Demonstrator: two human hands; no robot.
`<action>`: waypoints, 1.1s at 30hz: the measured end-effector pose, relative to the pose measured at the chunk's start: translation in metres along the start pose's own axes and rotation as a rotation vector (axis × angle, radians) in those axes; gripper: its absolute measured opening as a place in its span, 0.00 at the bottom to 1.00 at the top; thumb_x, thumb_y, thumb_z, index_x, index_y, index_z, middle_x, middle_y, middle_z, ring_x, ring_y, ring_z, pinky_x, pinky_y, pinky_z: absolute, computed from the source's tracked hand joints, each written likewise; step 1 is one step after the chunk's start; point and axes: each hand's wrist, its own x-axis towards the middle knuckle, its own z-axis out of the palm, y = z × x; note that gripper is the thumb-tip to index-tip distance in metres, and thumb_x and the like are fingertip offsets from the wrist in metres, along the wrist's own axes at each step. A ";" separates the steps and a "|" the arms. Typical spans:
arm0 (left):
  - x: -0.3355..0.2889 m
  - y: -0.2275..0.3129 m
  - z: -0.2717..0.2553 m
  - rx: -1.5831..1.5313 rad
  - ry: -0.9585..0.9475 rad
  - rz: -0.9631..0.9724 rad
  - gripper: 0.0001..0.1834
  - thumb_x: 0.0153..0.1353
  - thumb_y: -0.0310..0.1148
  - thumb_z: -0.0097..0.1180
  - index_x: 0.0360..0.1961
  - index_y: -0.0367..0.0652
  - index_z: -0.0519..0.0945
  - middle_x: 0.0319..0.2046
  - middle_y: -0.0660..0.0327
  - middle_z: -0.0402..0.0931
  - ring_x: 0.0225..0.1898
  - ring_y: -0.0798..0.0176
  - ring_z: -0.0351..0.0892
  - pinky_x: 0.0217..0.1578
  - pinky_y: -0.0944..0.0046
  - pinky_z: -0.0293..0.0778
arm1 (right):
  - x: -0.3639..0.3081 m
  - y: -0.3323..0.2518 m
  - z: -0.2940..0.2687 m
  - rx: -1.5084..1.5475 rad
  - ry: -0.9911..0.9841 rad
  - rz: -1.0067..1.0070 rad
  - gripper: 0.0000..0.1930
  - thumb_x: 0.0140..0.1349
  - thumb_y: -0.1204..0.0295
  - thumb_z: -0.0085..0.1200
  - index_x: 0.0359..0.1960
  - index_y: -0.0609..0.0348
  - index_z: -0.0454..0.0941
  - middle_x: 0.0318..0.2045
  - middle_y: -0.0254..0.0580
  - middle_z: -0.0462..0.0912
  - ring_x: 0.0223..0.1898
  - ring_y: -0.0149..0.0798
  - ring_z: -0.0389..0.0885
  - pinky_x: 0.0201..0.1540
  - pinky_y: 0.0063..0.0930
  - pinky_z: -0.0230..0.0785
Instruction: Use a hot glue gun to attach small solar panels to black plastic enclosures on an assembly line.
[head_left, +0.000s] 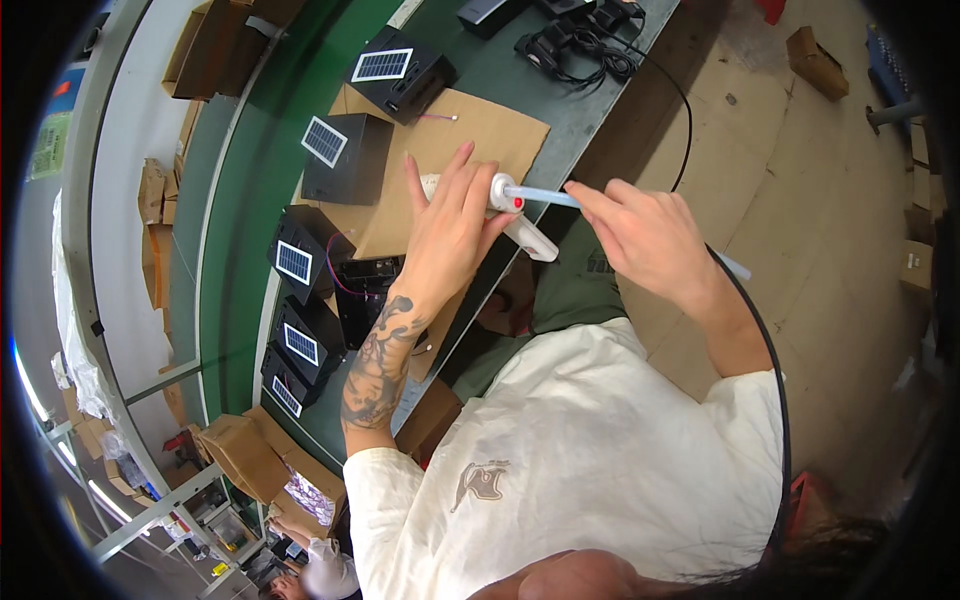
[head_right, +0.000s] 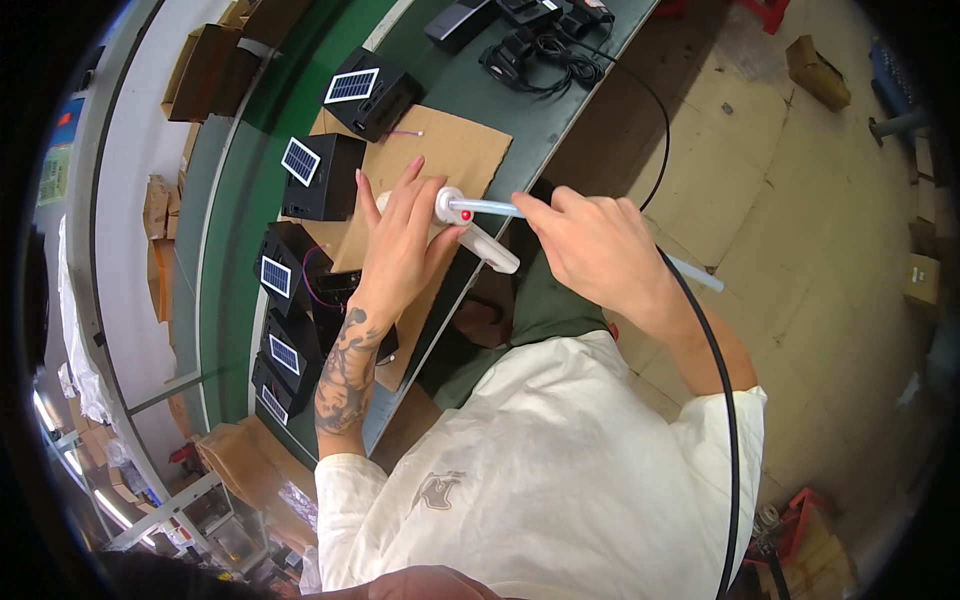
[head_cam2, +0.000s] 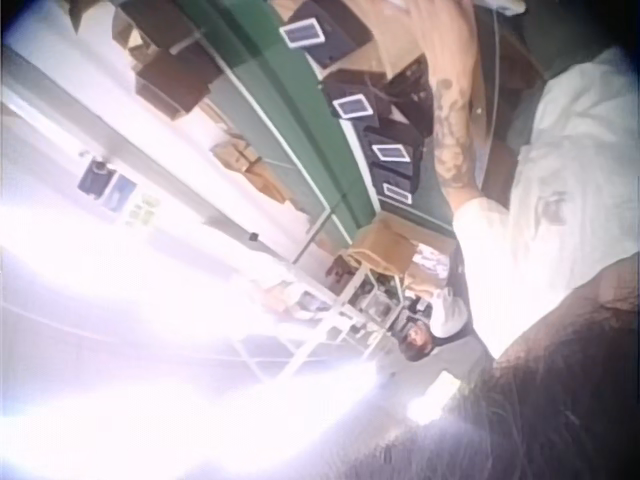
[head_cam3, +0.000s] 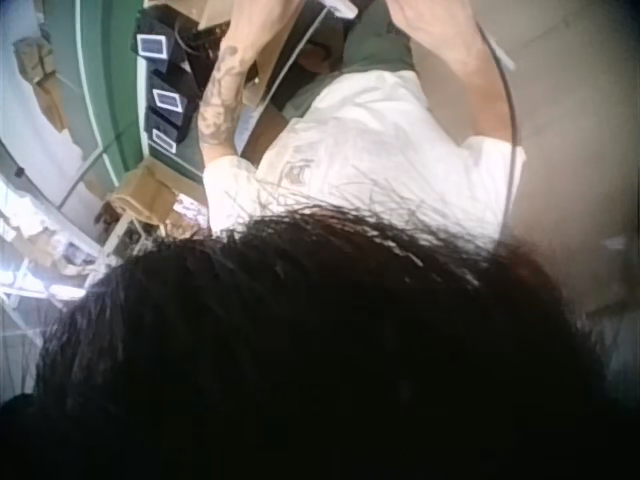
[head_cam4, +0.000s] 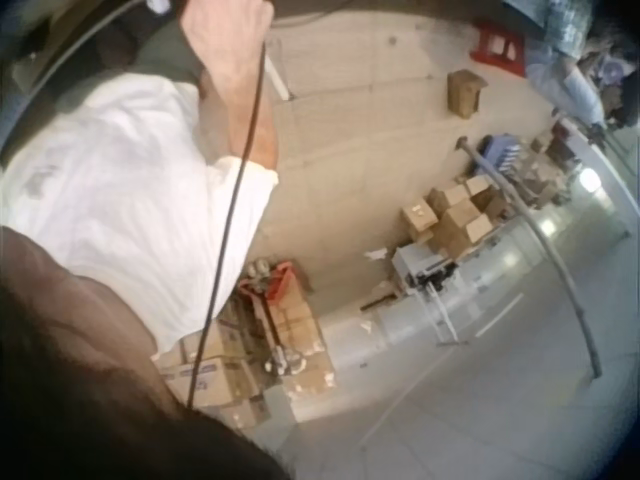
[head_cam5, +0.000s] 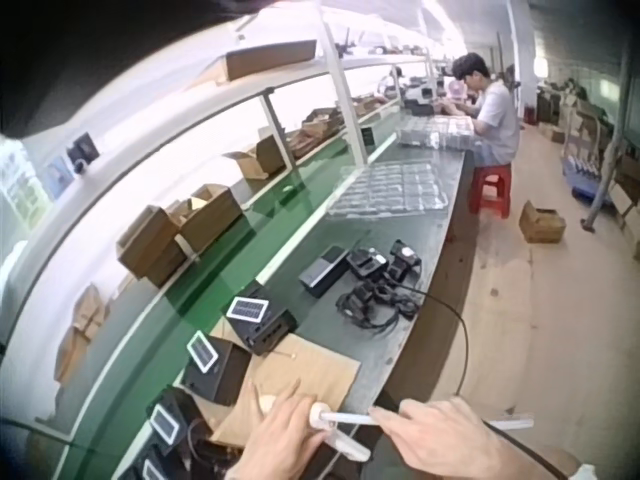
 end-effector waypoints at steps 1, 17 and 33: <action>0.001 0.001 0.001 -0.009 0.002 -0.003 0.31 0.55 0.36 0.67 0.58 0.41 0.69 0.53 0.58 0.73 0.68 0.50 0.63 0.68 0.29 0.32 | 0.004 0.000 0.000 -0.025 0.025 -0.033 0.14 0.63 0.69 0.57 0.51 0.49 0.79 0.26 0.38 0.73 0.22 0.44 0.77 0.22 0.39 0.67; 0.000 0.008 0.019 -0.017 0.077 0.026 0.29 0.52 0.34 0.69 0.54 0.40 0.71 0.49 0.57 0.74 0.63 0.53 0.69 0.68 0.34 0.44 | 0.027 -0.017 -0.008 -0.315 -0.069 -0.182 0.03 0.55 0.74 0.56 0.30 0.59 0.76 0.22 0.41 0.77 0.20 0.45 0.81 0.21 0.36 0.71; 0.010 0.019 0.020 -0.015 0.068 0.054 0.28 0.54 0.35 0.66 0.54 0.38 0.70 0.50 0.52 0.73 0.62 0.49 0.69 0.68 0.42 0.54 | 0.030 -0.003 0.014 -0.046 -0.083 -0.116 0.12 0.67 0.67 0.50 0.27 0.61 0.73 0.25 0.46 0.82 0.27 0.52 0.81 0.28 0.43 0.73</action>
